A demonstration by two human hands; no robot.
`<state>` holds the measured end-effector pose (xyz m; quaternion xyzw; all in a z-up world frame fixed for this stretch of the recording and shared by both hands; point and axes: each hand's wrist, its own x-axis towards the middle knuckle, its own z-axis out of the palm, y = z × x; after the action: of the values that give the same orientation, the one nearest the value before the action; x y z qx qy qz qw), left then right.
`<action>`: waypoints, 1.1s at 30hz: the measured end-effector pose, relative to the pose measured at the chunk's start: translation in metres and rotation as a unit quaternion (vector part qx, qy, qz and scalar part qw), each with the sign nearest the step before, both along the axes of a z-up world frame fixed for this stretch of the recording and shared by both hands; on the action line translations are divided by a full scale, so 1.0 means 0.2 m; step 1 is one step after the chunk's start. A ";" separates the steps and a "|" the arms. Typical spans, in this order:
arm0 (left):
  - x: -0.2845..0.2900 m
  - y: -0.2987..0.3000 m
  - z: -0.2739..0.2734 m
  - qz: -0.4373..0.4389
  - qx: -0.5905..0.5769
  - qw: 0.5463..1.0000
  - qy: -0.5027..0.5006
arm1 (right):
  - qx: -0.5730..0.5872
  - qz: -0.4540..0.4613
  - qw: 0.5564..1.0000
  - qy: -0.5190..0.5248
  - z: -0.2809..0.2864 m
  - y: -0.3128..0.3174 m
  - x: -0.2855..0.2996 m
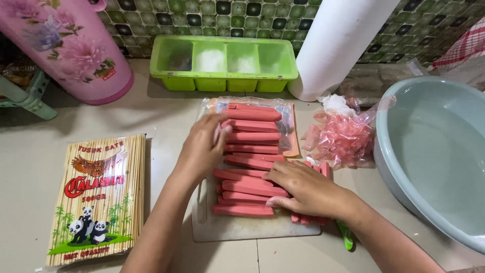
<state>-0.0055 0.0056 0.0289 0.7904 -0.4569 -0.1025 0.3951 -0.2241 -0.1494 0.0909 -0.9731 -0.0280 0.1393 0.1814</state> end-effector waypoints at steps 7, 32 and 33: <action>-0.14 0.11 0.26 -0.049 0.107 0.992 0.046 | -0.014 -0.012 1.000 0.019 0.00 0.00 0.00; -0.26 1.18 0.02 0.431 0.332 0.838 -0.050 | 0.068 0.132 0.988 0.030 0.15 0.30 0.79; -0.27 1.13 0.08 0.435 0.377 0.818 0.024 | 0.047 0.122 0.989 0.075 0.13 0.35 0.87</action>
<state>-0.0591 0.2312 0.0446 0.9912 0.0182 -0.1029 0.0808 -0.0511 -0.0800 0.1176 -0.9395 -0.1396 0.2320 0.2099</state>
